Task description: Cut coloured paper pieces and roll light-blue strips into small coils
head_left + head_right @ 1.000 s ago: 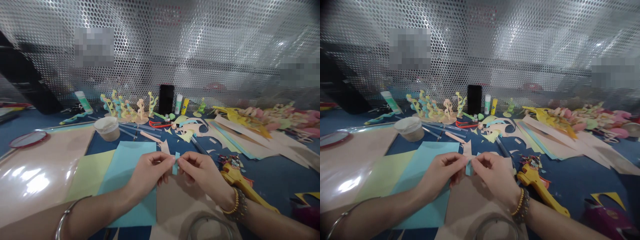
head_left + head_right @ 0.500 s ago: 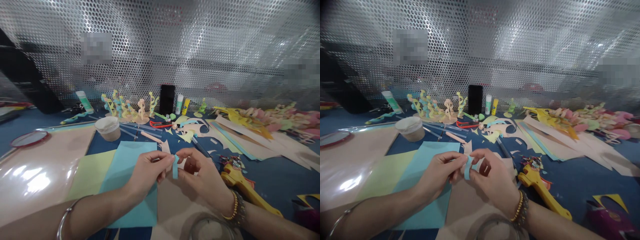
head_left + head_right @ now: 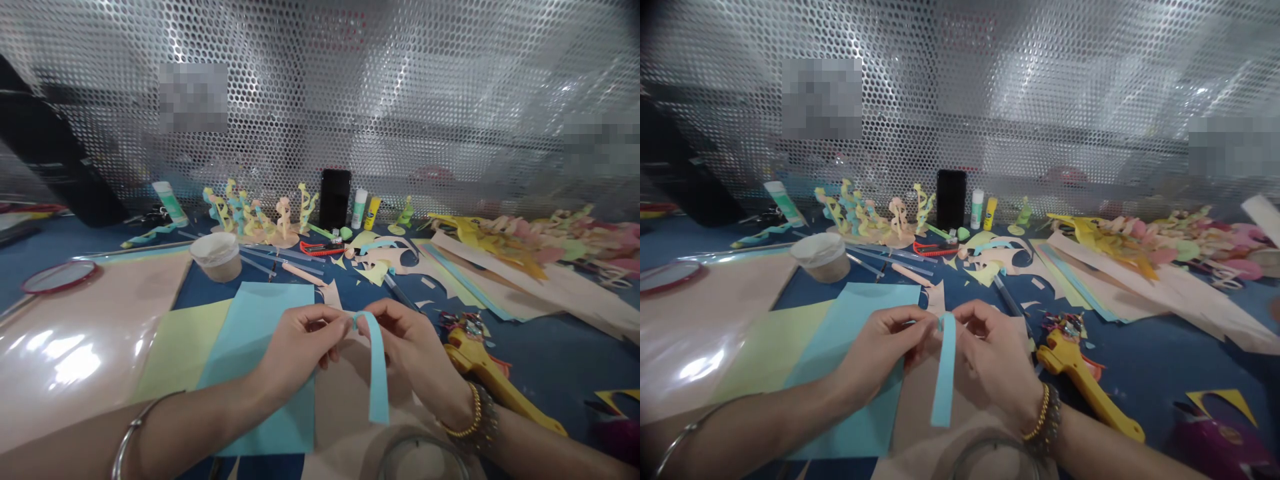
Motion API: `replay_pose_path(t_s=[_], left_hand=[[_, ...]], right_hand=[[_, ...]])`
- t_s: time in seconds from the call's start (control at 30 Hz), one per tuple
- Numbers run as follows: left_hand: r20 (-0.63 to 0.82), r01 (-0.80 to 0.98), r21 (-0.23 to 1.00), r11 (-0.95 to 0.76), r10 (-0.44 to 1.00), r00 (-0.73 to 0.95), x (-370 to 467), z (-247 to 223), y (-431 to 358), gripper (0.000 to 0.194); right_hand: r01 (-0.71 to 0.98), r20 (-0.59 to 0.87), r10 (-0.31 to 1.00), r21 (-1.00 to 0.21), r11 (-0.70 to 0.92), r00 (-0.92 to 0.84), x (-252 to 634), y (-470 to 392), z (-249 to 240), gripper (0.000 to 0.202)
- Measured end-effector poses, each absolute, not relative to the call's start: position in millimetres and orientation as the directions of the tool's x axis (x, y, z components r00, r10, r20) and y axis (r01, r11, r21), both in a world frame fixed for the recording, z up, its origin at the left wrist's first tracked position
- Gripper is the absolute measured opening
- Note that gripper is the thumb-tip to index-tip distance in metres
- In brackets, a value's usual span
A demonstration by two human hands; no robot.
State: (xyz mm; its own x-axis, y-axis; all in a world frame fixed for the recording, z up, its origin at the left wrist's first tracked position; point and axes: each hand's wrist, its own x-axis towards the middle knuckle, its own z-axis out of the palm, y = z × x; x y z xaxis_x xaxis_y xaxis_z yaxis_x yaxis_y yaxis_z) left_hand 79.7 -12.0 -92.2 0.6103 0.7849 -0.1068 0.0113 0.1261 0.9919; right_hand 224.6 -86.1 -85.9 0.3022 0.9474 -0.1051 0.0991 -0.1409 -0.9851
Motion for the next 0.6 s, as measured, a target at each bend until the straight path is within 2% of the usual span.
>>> replay_pose_path(t_s=[0.07, 0.2, 0.33, 0.6], left_hand=[[-0.097, 0.017, 0.994, 0.11, 0.784, 0.613, 79.8, -91.8, -13.1, 0.019], [-0.102, 0.077, 0.995, 0.068, 0.778, 0.62, 79.6, -90.0, -15.5, 0.017], [-0.096, 0.115, 0.993, 0.029, 0.774, 0.626, 78.9, -90.1, -16.0, 0.013], [-0.096, 0.119, 0.993, 0.025, 0.764, 0.638, 77.6, -89.9, -16.5, 0.018]], right_hand=[[0.064, -0.11, 0.951, -0.989, -0.133, 0.289, 224.2, -85.5, -84.1, 0.035], [0.128, -0.028, 0.956, -0.989, -0.068, 0.292, 223.9, -85.9, -81.4, 0.037], [0.065, -0.098, 0.959, -0.991, -0.119, 0.265, 224.7, -88.0, -83.9, 0.036], [0.101, -0.134, 0.95, -0.98, -0.169, 0.282, 227.4, -86.2, -86.9, 0.035]])
